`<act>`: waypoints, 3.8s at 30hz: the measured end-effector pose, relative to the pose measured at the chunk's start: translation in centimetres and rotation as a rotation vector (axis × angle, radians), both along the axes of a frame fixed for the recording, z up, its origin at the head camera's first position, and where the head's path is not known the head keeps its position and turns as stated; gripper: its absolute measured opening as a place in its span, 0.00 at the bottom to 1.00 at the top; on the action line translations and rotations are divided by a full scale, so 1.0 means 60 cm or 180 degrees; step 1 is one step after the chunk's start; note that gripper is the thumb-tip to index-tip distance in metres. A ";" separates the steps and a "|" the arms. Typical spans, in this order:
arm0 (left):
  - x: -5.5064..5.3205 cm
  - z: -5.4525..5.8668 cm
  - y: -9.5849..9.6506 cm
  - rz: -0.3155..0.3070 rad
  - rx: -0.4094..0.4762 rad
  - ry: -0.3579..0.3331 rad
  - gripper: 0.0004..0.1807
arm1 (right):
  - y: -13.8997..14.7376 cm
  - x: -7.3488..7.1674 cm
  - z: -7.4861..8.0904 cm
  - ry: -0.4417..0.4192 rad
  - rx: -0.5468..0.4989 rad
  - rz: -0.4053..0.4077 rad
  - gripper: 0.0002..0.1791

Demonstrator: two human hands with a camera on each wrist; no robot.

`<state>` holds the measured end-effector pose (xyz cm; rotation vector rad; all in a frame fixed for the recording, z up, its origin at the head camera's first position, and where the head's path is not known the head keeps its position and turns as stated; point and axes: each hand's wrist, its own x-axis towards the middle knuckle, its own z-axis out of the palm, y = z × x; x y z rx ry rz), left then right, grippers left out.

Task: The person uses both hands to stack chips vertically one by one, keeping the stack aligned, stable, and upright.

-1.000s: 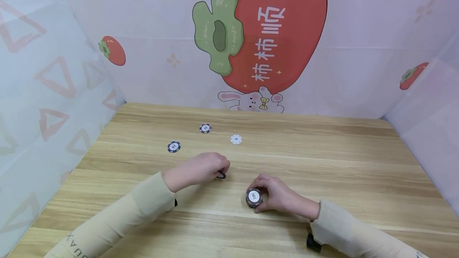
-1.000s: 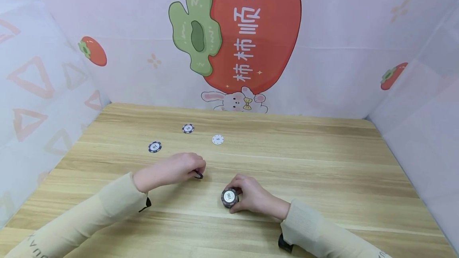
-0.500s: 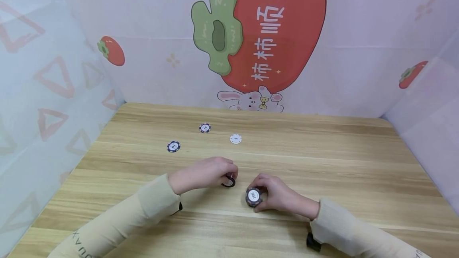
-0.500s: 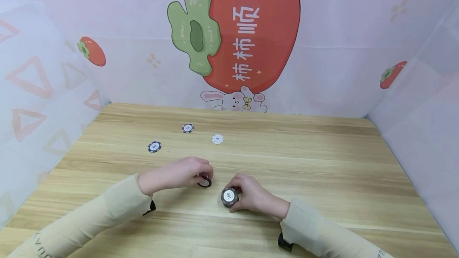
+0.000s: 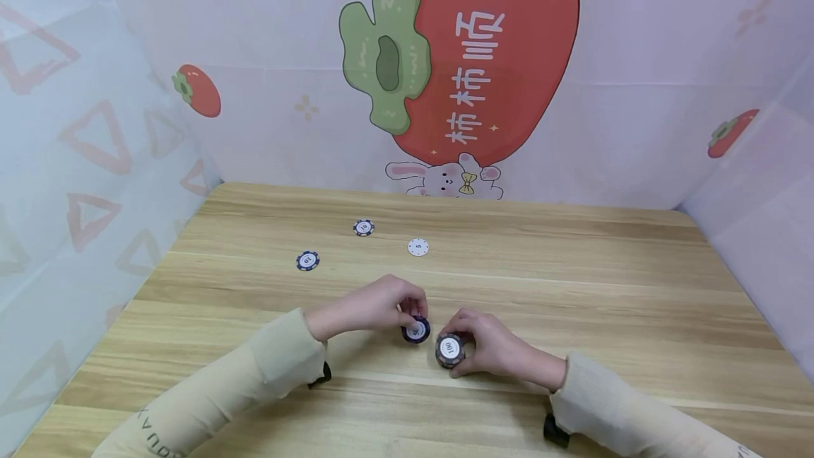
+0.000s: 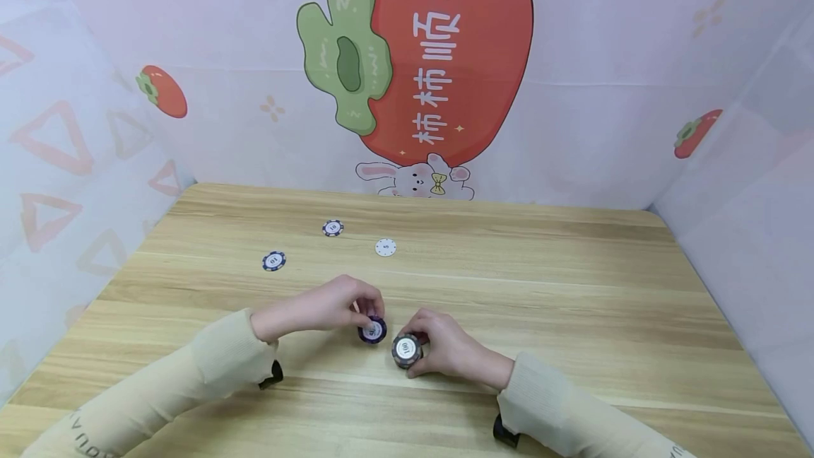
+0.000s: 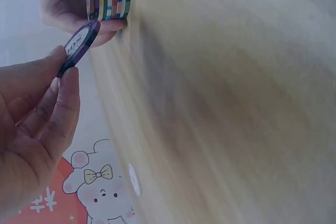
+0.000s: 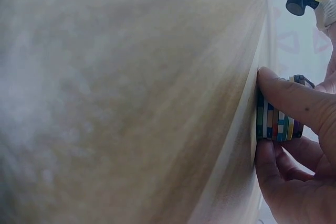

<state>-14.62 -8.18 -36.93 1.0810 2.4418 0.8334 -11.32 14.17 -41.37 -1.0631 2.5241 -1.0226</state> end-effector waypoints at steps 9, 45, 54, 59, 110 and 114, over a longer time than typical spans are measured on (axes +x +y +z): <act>0.005 -0.010 0.008 0.0453 0.0404 -0.0640 0.06 | 0.000 0.000 -0.001 -0.0040 0.0002 -0.0024 0.23; 0.035 -0.046 0.051 0.1229 0.0913 -0.1658 0.07 | 0.001 0.001 -0.005 0.0075 -0.0052 -0.0003 0.24; 0.041 -0.046 0.057 0.1227 0.0967 -0.1533 0.06 | 0.002 0.000 -0.002 0.0063 -0.0049 0.0005 0.25; 0.043 -0.043 0.060 0.1248 0.0968 -0.1508 0.06 | 0.001 0.000 -0.001 0.0033 -0.0042 0.0002 0.24; -0.117 -0.013 0.040 0.0066 -0.1129 0.1213 0.15 | 0.002 -0.001 -0.005 0.0065 0.0003 -0.0006 0.24; -0.135 -0.021 0.038 0.0167 -0.1161 0.1107 0.16 | 0.001 -0.001 -0.006 -0.0012 0.0024 -0.0046 0.24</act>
